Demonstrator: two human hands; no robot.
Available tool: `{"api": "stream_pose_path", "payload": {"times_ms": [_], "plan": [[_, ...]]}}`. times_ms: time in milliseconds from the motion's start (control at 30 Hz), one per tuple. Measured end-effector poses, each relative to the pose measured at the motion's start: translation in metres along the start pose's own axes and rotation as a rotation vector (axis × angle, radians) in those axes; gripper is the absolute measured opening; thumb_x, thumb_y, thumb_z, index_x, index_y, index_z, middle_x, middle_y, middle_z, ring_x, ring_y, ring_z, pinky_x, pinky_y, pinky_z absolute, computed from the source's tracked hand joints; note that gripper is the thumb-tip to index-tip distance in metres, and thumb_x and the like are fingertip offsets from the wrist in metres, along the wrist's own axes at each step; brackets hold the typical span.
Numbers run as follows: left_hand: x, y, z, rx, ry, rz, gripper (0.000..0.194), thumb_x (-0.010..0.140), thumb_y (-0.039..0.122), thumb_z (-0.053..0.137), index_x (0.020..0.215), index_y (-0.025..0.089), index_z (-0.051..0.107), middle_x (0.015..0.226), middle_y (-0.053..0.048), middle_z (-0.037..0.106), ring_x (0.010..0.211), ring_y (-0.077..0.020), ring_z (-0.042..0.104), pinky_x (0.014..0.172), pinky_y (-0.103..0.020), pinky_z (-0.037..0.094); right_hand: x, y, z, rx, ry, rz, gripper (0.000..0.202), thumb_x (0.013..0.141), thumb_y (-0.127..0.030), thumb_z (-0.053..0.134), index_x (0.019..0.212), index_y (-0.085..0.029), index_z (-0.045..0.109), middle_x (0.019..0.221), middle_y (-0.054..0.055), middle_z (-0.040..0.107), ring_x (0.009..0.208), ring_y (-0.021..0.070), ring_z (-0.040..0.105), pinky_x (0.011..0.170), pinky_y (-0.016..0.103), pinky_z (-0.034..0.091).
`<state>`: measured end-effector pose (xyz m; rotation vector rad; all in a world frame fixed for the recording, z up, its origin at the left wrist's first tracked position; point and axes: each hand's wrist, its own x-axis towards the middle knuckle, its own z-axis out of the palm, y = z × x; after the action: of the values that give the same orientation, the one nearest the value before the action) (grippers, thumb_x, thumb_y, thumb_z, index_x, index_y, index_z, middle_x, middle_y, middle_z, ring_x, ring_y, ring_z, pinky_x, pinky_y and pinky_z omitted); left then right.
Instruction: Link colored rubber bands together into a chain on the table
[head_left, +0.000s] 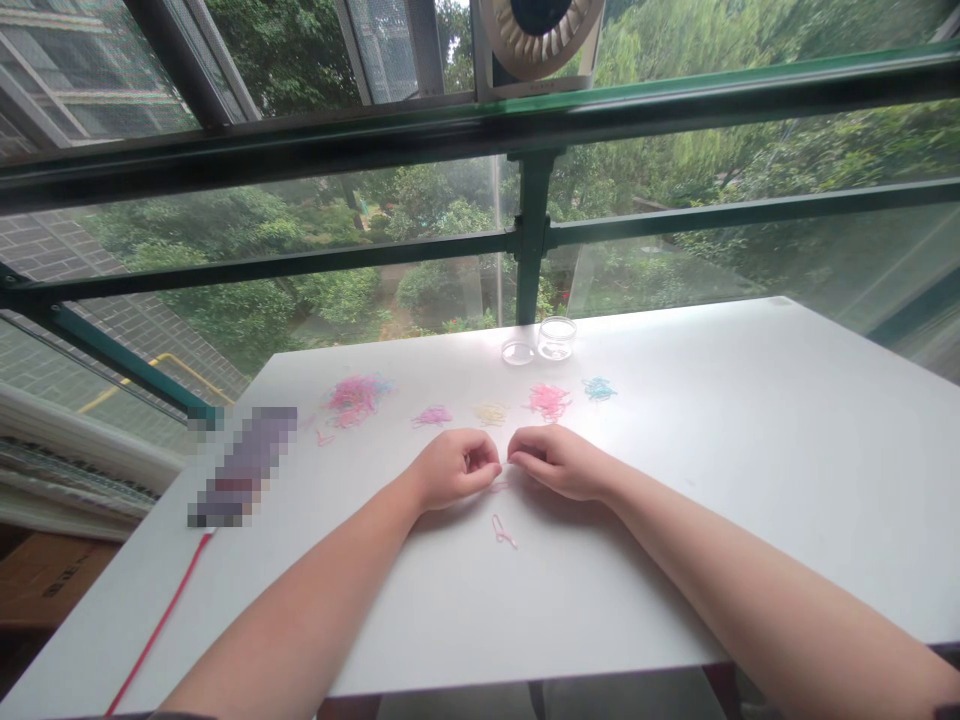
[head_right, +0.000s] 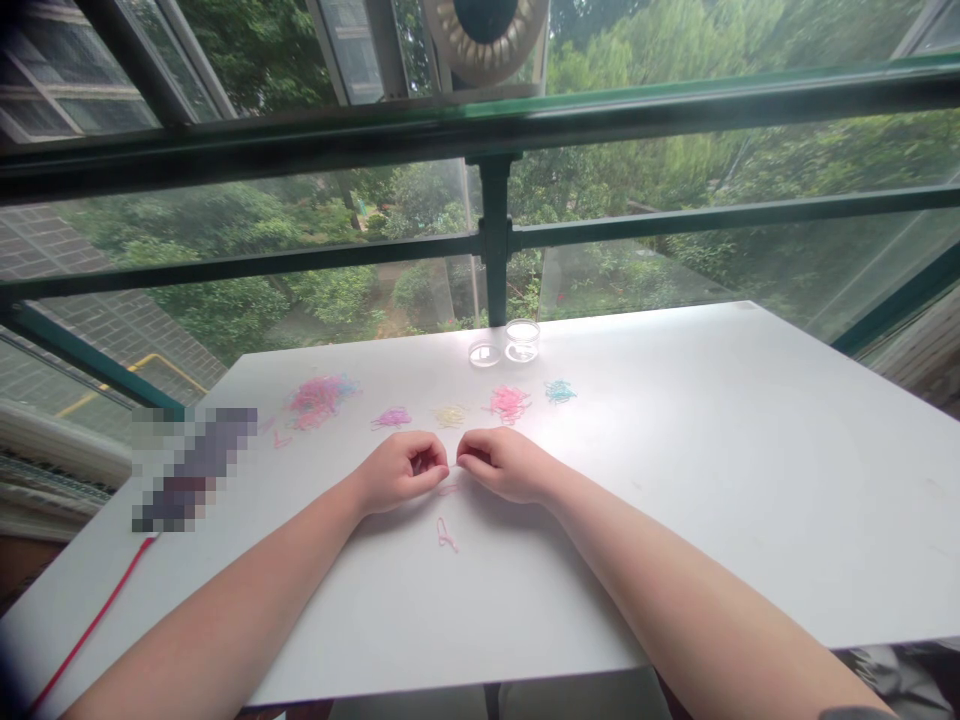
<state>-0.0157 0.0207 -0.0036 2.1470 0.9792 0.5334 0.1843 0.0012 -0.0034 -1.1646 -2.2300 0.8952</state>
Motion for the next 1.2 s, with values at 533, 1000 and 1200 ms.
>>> {"api": "stream_pose_path", "payload": {"times_ms": [533, 1000, 1200], "plan": [[0.0003, -0.0030, 0.0009, 0.014, -0.020, 0.009, 0.006, 0.071, 0.020, 0.052, 0.068, 0.015, 0.054, 0.061, 0.002, 0.052, 0.055, -0.0073, 0.044, 0.053, -0.019, 0.035, -0.0006, 0.0015, 0.0002, -0.045, -0.015, -0.060, 0.011, 0.075, -0.013, 0.045, 0.074, -0.017, 0.055, 0.061, -0.002, 0.050, 0.056, 0.0080, 0.040, 0.054, 0.020, 0.033], [0.0012, -0.0026, 0.0009, 0.029, -0.080, 0.014, 0.005, 0.069, 0.019, 0.050, 0.065, 0.015, 0.049, 0.058, 0.003, 0.047, 0.053, -0.0068, 0.040, 0.051, -0.019, 0.032, 0.0006, 0.0028, 0.0017, -0.090, -0.022, -0.088, 0.013, 0.072, -0.009, 0.042, 0.070, -0.017, 0.051, 0.065, -0.002, 0.053, 0.059, 0.0088, 0.042, 0.058, 0.021, 0.033], [0.0013, -0.0025, -0.0011, 0.001, -0.104, 0.011, 0.005, 0.067, 0.017, 0.049, 0.063, 0.015, 0.046, 0.057, 0.004, 0.044, 0.052, -0.0066, 0.037, 0.050, -0.019, 0.031, 0.0019, 0.0045, 0.0001, -0.081, 0.011, -0.068, 0.012, 0.073, -0.009, 0.042, 0.070, -0.017, 0.050, 0.064, -0.002, 0.052, 0.059, 0.0086, 0.042, 0.056, 0.020, 0.033]]}}
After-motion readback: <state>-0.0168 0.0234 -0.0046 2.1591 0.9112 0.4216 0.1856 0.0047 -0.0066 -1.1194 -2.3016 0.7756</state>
